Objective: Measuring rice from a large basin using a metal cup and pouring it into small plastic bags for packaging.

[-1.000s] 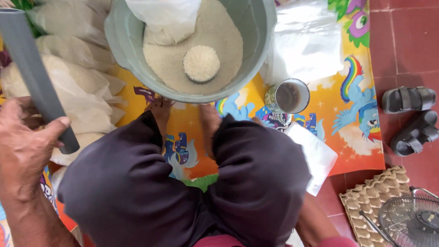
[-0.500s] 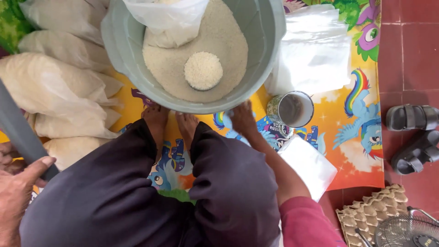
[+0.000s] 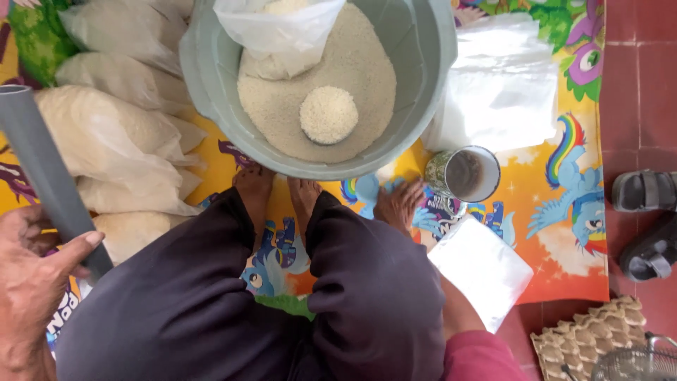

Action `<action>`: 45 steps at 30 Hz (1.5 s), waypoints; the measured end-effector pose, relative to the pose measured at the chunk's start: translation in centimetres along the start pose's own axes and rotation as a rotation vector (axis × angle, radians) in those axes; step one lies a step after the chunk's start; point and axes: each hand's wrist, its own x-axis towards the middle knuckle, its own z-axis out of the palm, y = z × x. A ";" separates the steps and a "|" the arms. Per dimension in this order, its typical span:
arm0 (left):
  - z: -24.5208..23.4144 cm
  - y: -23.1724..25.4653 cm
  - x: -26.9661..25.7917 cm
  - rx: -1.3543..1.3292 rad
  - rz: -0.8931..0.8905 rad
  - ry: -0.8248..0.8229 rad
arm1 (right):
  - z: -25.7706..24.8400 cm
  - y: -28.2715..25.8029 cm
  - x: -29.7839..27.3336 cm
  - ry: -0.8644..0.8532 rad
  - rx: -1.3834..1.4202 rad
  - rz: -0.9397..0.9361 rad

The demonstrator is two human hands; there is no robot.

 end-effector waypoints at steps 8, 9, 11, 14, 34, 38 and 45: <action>0.2 5.0 3.1 0.306 0.185 0.013 | -4.8 -0.6 9.1 0.254 0.012 -0.099; 0.1 4.8 3.8 0.385 0.300 0.007 | -5.8 0.2 9.4 0.552 0.030 -0.251; 0.6 7.5 5.5 0.543 0.427 -0.020 | -10.8 1.0 9.1 0.555 -0.184 -0.152; 2.7 11.8 7.8 0.785 0.580 -0.106 | -24.3 -5.5 4.5 0.672 -0.005 -0.259; 24.1 9.1 23.5 0.999 0.719 -0.449 | -29.7 -17.5 16.4 -0.148 -0.330 -0.984; 22.9 9.3 23.2 0.554 0.549 -0.540 | -27.3 -16.6 18.6 -0.088 -0.283 -0.893; 24.8 5.6 25.0 0.128 0.554 -0.472 | -23.8 -14.9 20.8 -0.162 -0.165 -0.769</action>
